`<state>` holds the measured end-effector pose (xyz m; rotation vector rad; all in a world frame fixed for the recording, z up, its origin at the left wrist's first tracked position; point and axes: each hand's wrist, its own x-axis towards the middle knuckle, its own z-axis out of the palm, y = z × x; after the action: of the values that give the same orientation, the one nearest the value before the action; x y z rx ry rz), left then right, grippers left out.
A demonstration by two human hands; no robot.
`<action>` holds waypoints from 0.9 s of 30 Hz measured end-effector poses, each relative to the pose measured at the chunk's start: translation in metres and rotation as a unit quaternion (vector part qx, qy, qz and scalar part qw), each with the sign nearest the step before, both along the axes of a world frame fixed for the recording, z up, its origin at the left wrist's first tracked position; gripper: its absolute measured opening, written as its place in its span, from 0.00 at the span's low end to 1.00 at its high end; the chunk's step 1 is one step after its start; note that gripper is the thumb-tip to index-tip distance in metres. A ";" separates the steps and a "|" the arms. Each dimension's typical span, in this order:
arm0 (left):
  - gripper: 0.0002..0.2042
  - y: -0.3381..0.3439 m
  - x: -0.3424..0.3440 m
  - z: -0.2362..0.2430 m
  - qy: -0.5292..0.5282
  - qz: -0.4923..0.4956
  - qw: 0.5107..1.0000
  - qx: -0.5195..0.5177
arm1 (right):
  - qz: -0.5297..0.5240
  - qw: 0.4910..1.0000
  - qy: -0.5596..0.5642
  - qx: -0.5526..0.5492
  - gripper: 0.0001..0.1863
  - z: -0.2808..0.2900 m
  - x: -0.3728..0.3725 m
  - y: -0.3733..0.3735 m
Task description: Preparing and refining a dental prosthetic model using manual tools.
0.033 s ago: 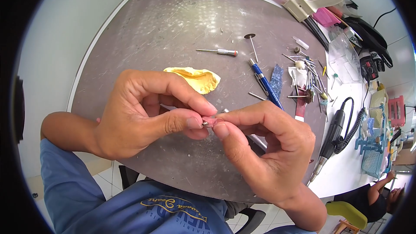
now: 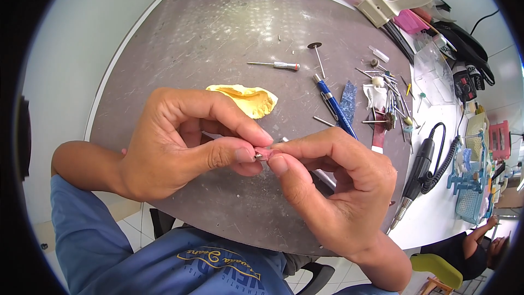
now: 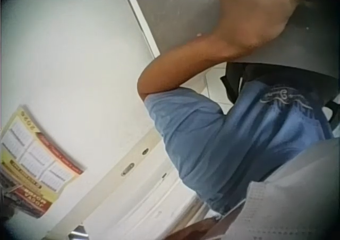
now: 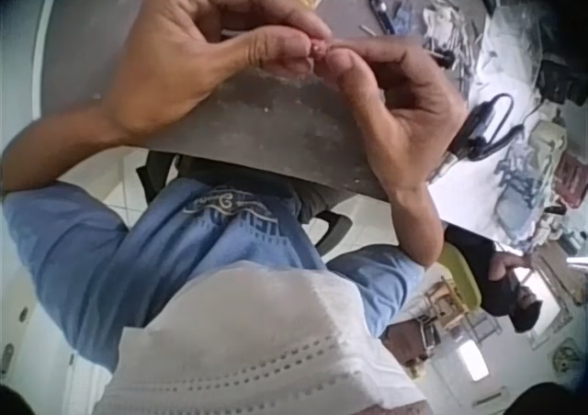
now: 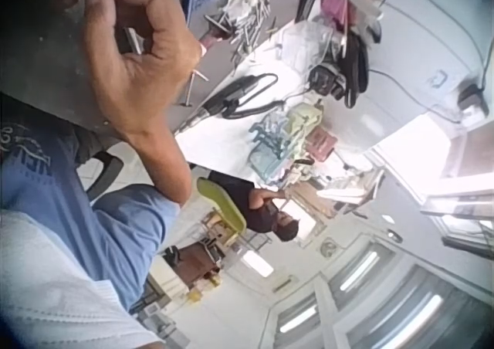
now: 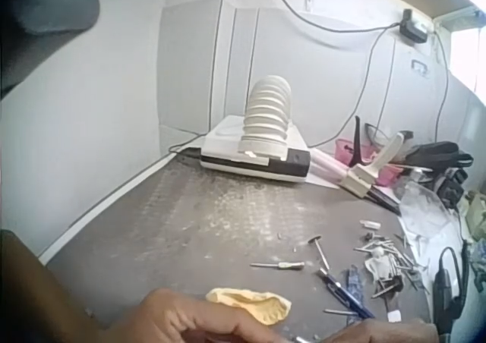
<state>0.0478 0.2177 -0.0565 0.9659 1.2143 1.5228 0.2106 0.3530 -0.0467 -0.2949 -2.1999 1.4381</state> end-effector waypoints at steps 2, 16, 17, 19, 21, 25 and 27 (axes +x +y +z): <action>0.08 0.000 -0.001 0.000 0.001 -0.003 1.000 -0.007 | 0.000 1.000 0.002 0.003 0.04 0.000 0.000 0.000; 0.06 -0.001 0.000 0.002 -0.037 -0.020 0.998 -0.040 | 0.006 1.000 -0.004 -0.005 0.04 -0.004 -0.002 0.003; 0.06 -0.002 0.000 0.002 -0.043 -0.021 0.998 -0.042 | 0.015 1.000 0.003 -0.002 0.04 -0.004 -0.001 0.002; 0.05 -0.005 0.001 0.001 -0.013 -0.027 0.999 -0.036 | 0.011 1.000 -0.015 -0.001 0.03 -0.004 0.001 0.001; 0.05 -0.005 0.003 0.000 -0.012 -0.021 0.999 -0.036 | 0.019 0.999 -0.029 -0.003 0.05 -0.003 0.002 0.001; 0.06 0.000 0.005 0.001 0.017 0.001 0.999 -0.031 | 0.004 0.999 -0.028 -0.033 0.06 -0.005 0.000 0.006; 0.07 0.001 0.006 0.003 0.040 0.022 0.998 -0.048 | 0.021 0.998 -0.046 -0.036 0.06 -0.005 0.000 0.008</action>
<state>0.0538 0.2189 -0.0533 0.9507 1.3611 1.4573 0.2106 0.3614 -0.0514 -0.3487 -2.2413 1.5585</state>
